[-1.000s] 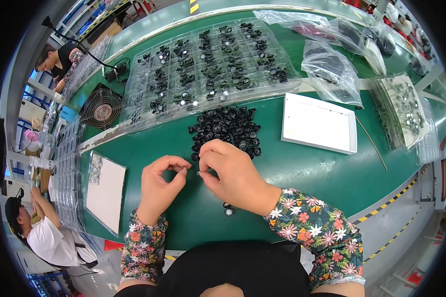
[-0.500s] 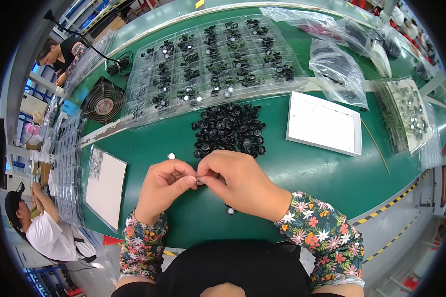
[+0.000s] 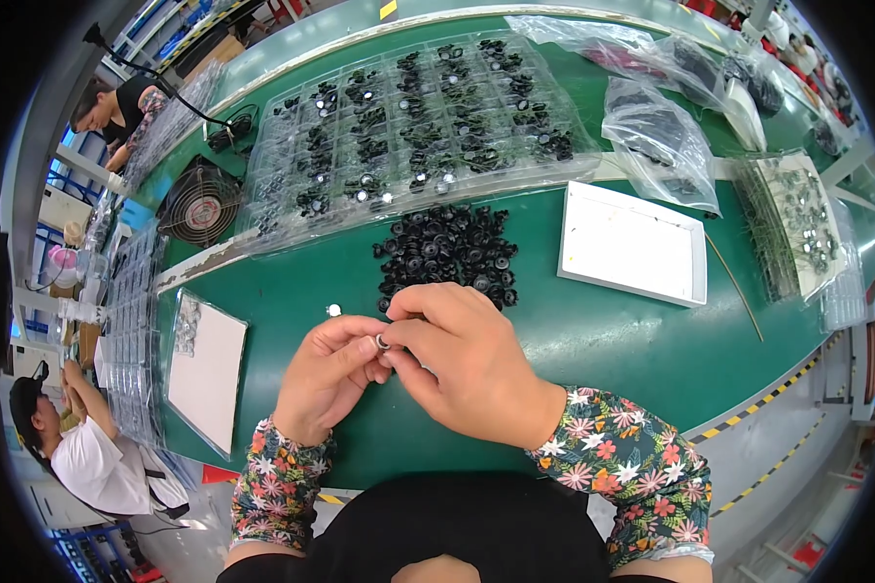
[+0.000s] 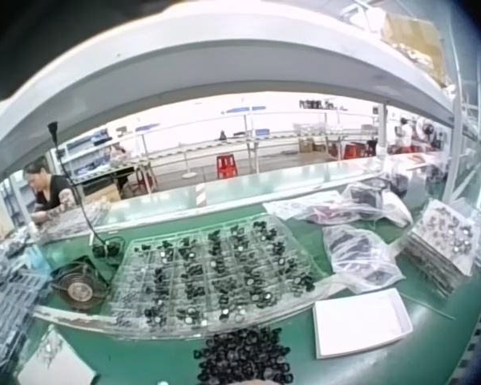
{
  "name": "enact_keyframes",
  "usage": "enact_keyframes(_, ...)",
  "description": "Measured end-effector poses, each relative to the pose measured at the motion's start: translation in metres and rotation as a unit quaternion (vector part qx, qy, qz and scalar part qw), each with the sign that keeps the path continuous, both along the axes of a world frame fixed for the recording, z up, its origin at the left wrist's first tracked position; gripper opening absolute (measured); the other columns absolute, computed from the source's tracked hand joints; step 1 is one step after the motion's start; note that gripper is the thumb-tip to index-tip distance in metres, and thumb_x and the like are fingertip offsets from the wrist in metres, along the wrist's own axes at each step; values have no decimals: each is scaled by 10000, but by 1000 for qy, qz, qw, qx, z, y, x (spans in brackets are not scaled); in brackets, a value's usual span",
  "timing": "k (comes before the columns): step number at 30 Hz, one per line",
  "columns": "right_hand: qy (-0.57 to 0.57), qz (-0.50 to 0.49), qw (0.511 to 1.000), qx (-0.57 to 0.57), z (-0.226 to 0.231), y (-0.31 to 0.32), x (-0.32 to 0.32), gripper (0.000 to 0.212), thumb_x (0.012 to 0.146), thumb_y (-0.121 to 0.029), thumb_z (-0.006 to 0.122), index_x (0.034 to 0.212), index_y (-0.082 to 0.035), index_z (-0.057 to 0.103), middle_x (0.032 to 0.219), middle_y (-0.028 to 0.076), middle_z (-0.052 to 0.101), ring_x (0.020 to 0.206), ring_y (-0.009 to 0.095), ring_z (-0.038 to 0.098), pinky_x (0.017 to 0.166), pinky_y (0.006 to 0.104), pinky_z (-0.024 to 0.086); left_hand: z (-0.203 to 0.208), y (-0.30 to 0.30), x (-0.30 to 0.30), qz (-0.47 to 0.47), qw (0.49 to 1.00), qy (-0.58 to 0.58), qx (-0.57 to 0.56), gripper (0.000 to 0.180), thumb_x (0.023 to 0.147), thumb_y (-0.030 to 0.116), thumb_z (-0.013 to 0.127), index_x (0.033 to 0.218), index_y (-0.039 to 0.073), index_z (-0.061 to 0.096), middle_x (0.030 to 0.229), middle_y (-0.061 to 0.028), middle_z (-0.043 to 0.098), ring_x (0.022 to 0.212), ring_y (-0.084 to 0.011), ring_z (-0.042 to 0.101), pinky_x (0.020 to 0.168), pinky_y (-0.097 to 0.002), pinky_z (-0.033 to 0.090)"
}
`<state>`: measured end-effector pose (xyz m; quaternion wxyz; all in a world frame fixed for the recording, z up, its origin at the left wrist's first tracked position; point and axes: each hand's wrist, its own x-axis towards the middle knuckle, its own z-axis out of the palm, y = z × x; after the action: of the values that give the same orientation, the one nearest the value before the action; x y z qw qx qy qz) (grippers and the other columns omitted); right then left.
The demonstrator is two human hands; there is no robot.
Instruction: The person assembles small plastic parts by hand, inserting white electronic components into black plastic housings on a factory production line.
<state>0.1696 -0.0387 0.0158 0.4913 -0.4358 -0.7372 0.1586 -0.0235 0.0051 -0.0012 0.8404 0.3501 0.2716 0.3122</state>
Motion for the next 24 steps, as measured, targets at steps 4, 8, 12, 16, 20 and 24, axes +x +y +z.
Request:
enact_keyframes(4,-48,-13,998,36,-1,0,0,214,680,-13,705,874,-32,615,1013,85,580,904,261,601,729,376,458,0,-1,2,6,1000,0,8,163,924,53,606,1076,4,639,1014,-100,681,861,-145,649,730,-259,524)
enact_keyframes(8,-61,-14,997,44,1,0,0,216,675,-16,705,871,-35,615,1024,86,578,916,268,600,746,379,454,0,-2,3,11,1000,6,17,154,918,44,614,1065,4,639,988,-97,683,849,-144,653,724,-257,525)
enact_keyframes(12,-74,-19,996,50,1,0,0,185,677,-24,699,842,-35,616,1047,88,580,940,271,599,761,383,452,0,-2,4,15,1000,14,22,136,911,42,624,1040,2,646,957,-92,683,841,-142,652,724,-261,527)
enact_keyframes(16,-111,-45,989,91,2,1,-2,159,659,-35,689,802,-35,618,1060,90,588,956,270,601,772,390,457,-2,-6,6,39,999,29,16,117,907,45,632,1011,-1,655,943,-90,683,829,-141,651,729,-265,529)
enact_keyframes(20,-127,-61,981,132,-2,2,-8,156,643,-43,684,781,-29,612,1054,90,595,963,273,602,780,390,465,-4,-13,13,81,996,32,1,119,905,44,634,1012,-2,656,950,-95,685,826,-145,653,747,-272,536)
enact_keyframes(24,-18,-48,998,30,-4,1,-6,108,675,-3,676,756,-26,608,1063,106,608,960,274,611,762,368,501,-4,-14,15,90,996,21,10,133,902,38,635,1025,-7,655,961,-108,685,833,-158,658,775,-288,544)
